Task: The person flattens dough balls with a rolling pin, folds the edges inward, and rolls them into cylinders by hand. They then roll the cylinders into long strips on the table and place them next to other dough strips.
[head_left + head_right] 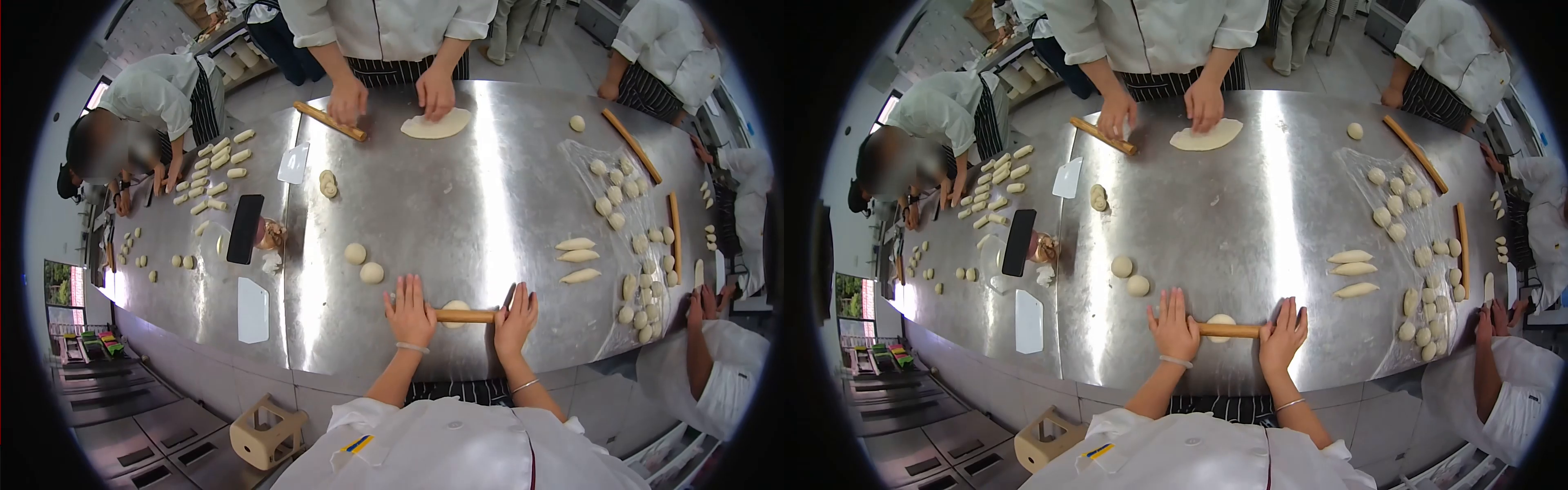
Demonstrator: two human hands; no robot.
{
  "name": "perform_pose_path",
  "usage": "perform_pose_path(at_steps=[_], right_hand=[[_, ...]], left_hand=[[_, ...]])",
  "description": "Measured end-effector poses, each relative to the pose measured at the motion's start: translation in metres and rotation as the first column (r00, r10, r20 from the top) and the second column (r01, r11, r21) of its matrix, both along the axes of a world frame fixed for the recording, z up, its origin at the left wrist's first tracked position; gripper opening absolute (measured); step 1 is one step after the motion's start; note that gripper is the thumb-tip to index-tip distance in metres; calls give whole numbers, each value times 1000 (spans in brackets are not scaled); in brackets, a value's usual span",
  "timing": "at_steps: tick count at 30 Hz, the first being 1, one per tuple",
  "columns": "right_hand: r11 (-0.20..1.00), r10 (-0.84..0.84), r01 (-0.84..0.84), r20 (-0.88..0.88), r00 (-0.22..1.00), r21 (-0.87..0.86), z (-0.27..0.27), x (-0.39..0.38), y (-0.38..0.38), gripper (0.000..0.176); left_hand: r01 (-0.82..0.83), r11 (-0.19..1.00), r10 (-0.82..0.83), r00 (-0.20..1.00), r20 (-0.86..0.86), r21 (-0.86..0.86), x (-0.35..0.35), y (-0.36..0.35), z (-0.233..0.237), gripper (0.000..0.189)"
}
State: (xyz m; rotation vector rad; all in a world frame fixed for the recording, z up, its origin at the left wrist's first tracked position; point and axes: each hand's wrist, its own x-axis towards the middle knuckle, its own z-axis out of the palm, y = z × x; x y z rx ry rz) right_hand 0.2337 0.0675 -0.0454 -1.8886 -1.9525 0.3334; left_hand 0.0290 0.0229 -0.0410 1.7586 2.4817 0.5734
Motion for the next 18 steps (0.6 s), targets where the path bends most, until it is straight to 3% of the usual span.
perform_pose_path(at_steps=[7,18], right_hand=[[1000,16,-17,133,991,11,1,-11,26,63],[998,52,-46,244,968,-32,9,-35,86,67]], left_hand=[[10,994,-21,995,-100,-111,-5,24,8,69],[63,981,-62,998,15,-183,-26,77,17,70]])
